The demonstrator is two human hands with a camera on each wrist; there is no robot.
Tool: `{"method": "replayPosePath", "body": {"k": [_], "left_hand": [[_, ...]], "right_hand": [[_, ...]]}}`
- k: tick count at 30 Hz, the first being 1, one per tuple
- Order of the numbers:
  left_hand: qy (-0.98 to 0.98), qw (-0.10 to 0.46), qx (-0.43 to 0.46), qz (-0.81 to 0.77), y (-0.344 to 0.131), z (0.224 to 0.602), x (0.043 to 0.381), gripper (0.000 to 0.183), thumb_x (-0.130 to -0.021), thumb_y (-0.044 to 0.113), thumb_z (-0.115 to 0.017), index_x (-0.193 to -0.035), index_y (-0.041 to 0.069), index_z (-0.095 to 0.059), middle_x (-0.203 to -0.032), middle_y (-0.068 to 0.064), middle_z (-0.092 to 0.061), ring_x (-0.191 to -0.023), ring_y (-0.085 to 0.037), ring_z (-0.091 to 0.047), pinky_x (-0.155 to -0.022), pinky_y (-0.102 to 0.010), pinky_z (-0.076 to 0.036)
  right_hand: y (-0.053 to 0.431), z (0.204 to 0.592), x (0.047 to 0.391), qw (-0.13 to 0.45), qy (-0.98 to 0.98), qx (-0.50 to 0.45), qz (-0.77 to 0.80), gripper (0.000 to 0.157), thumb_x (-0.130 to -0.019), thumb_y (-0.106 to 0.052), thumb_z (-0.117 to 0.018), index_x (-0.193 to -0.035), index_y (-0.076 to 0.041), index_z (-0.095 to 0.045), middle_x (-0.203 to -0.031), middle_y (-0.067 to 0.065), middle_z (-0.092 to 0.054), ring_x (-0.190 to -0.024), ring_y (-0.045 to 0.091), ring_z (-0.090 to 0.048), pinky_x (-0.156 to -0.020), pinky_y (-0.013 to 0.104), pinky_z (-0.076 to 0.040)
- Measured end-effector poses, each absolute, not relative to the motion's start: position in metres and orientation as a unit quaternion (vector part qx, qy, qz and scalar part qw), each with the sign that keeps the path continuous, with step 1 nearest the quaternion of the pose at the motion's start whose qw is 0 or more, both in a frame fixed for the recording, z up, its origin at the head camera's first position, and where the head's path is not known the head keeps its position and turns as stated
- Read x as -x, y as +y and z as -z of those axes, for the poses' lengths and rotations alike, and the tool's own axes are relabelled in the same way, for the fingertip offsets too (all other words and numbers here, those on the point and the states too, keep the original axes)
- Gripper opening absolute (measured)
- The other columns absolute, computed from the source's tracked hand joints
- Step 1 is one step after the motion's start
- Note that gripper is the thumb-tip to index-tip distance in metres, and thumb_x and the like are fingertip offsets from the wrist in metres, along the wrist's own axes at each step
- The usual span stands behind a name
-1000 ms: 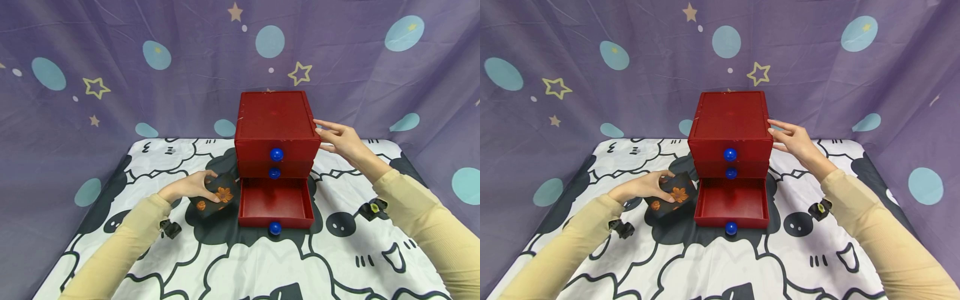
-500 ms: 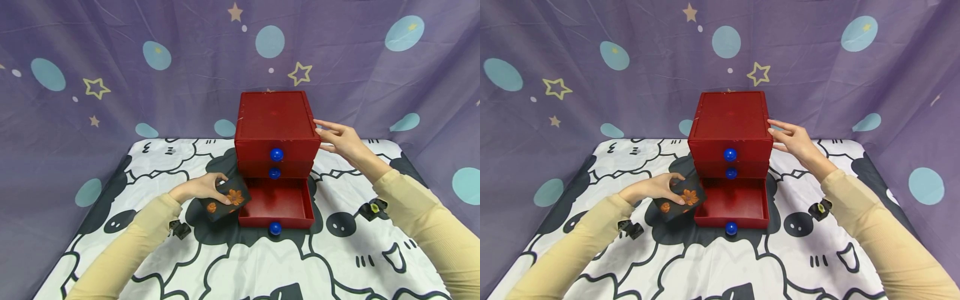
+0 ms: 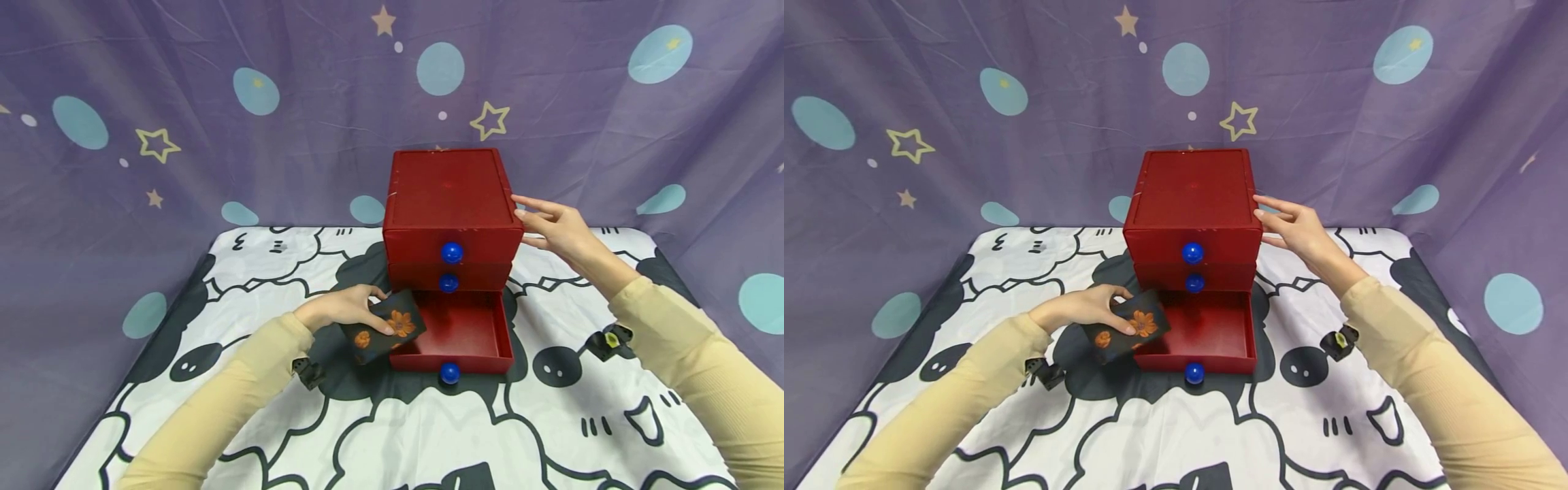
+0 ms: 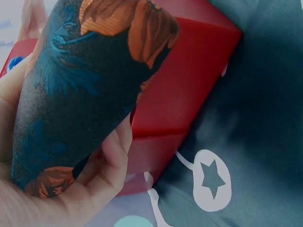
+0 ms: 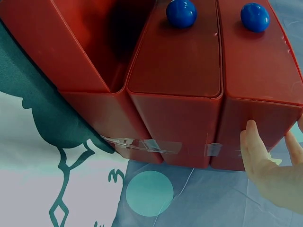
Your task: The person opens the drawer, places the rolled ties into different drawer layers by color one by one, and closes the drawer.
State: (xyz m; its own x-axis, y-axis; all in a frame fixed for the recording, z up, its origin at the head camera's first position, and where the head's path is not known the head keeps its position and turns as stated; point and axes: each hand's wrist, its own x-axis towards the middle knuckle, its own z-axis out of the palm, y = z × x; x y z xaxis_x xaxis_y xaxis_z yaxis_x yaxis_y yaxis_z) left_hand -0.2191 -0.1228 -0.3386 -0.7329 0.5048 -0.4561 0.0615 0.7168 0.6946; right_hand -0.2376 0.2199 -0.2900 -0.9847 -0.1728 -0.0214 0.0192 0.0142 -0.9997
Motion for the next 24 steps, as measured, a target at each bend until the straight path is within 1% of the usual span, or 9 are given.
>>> {"method": "replayPosePath", "body": {"k": [7, 11, 16, 24], "left_hand": [[0.870, 0.330, -0.157, -0.332, -0.112, 0.339, 0.219, 0.070, -0.072, 0.027, -0.072, -0.127, -0.002, -0.040, -0.108, -0.009, -0.053, -0.092, -0.017, -0.053, -0.082, -0.030, -0.042], [0.865, 0.334, -0.149, -0.344, -0.106, 0.340, 0.219, 0.066, -0.073, 0.027, -0.071, -0.125, -0.002, -0.042, -0.104, -0.007, -0.055, -0.090, -0.017, -0.053, -0.080, -0.029, -0.042], [0.857, 0.348, -0.137, -0.355, -0.102, 0.342, 0.221, 0.059, -0.074, 0.026, -0.069, -0.120, -0.002, -0.045, -0.095, -0.006, -0.060, -0.082, -0.015, -0.056, -0.075, -0.026, -0.044], [0.858, 0.357, -0.128, -0.347, -0.099, 0.346, 0.228, 0.055, -0.073, 0.028, -0.069, -0.115, -0.003, -0.052, -0.095, -0.005, -0.060, -0.086, -0.015, -0.054, -0.080, -0.027, -0.042]], "right_hand": [[0.220, 0.290, 0.237, 0.068, 0.710, 0.054, 0.698, 0.057, -0.082, -0.023, -0.062, -0.132, -0.007, -0.041, -0.110, -0.001, -0.055, -0.092, 0.006, -0.058, -0.074, 0.023, -0.049], [0.220, 0.289, 0.237, 0.068, 0.719, 0.055, 0.690, 0.056, -0.083, -0.024, -0.061, -0.133, -0.008, -0.041, -0.112, -0.001, -0.054, -0.092, 0.006, -0.058, -0.074, 0.022, -0.049], [0.220, 0.289, 0.237, 0.071, 0.721, 0.056, 0.687, 0.056, -0.083, -0.025, -0.061, -0.133, -0.009, -0.041, -0.113, 0.000, -0.053, -0.092, 0.005, -0.058, -0.074, 0.022, -0.049], [0.220, 0.290, 0.238, 0.068, 0.716, 0.051, 0.693, 0.056, -0.083, -0.024, -0.061, -0.133, -0.008, -0.041, -0.109, -0.002, -0.056, -0.091, 0.005, -0.058, -0.074, 0.022, -0.049]]}}
